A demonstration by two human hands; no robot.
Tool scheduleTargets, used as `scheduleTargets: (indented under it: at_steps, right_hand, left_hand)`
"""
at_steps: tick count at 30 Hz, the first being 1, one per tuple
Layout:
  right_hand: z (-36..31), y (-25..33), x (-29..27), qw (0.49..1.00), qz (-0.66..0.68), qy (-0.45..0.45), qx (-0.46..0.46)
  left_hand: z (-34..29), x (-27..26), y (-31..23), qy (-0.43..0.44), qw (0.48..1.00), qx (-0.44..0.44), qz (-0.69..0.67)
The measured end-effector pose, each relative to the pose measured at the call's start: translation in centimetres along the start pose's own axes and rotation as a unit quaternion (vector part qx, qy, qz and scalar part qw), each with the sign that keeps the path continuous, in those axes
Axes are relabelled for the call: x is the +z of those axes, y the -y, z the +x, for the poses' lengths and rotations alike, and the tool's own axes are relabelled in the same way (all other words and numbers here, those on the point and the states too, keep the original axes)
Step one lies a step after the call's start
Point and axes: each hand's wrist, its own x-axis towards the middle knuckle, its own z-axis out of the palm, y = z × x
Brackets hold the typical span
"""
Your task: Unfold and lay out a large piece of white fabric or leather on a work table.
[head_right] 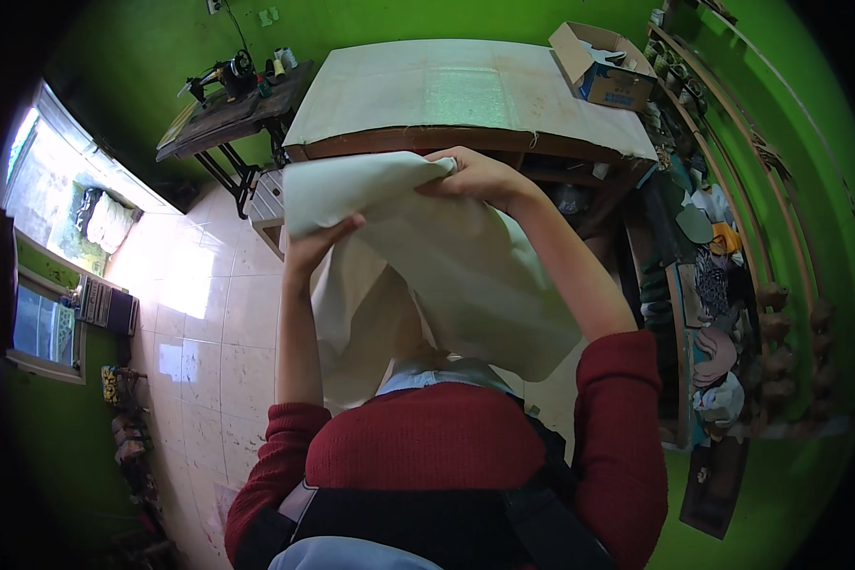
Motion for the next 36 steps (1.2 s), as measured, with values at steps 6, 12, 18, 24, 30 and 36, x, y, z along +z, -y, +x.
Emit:
scheduleTargets:
  at_steps: [6, 12, 18, 24, 30, 36]
  right_hand:
    - [0.4, -1.0, -0.6, 0.995, -0.096, 0.007, -0.009]
    - [0.9, -2.0, -1.7, 0.984, -0.169, -0.052, 0.004]
    - [-0.7, -12.4, -6.3, 0.952, -0.278, -0.007, 0.125]
    - [-4.1, -20.9, -6.9, 0.951, -0.217, -0.104, 0.193]
    - [-2.8, -21.3, -13.5, 0.779, -0.365, -0.498, 0.104]
    - [2.2, -9.6, -26.1, 0.591, -0.492, -0.635, 0.079]
  left_hand:
    - [4.1, -1.0, -2.2, -0.221, 0.923, 0.185, 0.253]
    - [8.7, -2.5, 1.1, 0.169, 0.986, -0.004, -0.012]
    - [17.3, -6.0, 3.1, -0.061, 0.987, 0.090, 0.117]
    - [21.9, -9.9, 3.9, -0.244, 0.949, 0.025, 0.200]
    - [25.0, -8.7, 6.8, -0.263, 0.901, -0.052, 0.340]
    - [29.9, -8.1, 10.8, -0.269, 0.858, -0.090, 0.429]
